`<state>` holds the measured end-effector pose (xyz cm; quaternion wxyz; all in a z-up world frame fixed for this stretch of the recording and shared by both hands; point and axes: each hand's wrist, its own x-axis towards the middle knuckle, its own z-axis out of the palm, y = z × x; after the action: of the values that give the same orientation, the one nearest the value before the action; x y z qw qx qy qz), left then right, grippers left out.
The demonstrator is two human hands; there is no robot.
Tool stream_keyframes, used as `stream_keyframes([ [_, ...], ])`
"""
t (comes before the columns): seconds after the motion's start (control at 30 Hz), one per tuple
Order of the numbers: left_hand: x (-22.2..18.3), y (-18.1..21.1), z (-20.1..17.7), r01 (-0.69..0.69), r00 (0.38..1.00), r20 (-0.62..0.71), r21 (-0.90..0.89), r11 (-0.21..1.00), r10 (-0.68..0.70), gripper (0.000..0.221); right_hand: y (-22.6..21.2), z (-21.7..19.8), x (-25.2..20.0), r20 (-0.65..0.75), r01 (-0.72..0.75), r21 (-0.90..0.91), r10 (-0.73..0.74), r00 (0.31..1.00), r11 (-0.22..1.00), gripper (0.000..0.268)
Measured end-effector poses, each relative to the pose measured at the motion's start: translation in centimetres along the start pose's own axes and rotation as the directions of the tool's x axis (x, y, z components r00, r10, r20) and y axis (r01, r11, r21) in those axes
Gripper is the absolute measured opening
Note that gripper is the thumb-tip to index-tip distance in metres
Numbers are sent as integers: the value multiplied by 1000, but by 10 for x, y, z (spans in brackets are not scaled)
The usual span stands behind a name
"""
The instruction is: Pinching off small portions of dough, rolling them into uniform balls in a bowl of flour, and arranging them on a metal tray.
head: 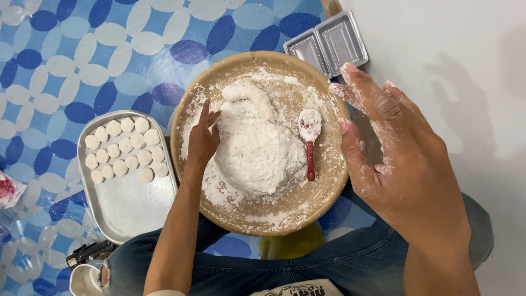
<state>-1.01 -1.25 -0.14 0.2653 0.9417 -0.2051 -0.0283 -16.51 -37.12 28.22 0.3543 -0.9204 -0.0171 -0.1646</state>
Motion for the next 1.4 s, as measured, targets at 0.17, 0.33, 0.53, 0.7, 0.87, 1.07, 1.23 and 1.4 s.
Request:
stream_keyframes([
  [0.17, 14, 16, 5, 108, 988, 121, -86, 990, -97, 88, -1, 1, 1, -18, 7, 12, -7, 1000, 1000, 53],
  [0.33, 20, 39, 5, -81, 996, -18, 108, 991, 83, 57, 2, 1, 0, -14, 5, 13, -5, 1000, 1000, 54],
  [0.53, 21, 42, -3, -96, 992, -84, -21, 995, 94, 62, -2, -2, 2, -32, 24, 23, -23, 999, 999, 50],
  [0.7, 21, 41, -9, -106, 979, -161, 100, 989, 122, 51, -3, -4, 2, -13, 13, 25, -12, 1000, 1000, 49],
  [0.87, 27, 35, 1, 67, 994, -92, 184, 981, -50, 34, -2, -4, 3, -3, 24, 33, -24, 1000, 999, 46],
  [1.07, 35, 76, 0, 294, 952, 118, -106, 950, -281, 38, -2, -3, 3, 7, 23, 25, -23, 1000, 999, 44],
  [1.23, 39, 78, 3, 244, 933, 305, -141, 959, -192, 42, 1, -2, 2, 0, 25, 12, -25, 1000, 1000, 43],
  [1.4, 34, 43, 26, -170, 960, 274, 395, 903, 61, 41, 4, -2, 1, 9, 38, -4, -38, 999, 999, 44],
])
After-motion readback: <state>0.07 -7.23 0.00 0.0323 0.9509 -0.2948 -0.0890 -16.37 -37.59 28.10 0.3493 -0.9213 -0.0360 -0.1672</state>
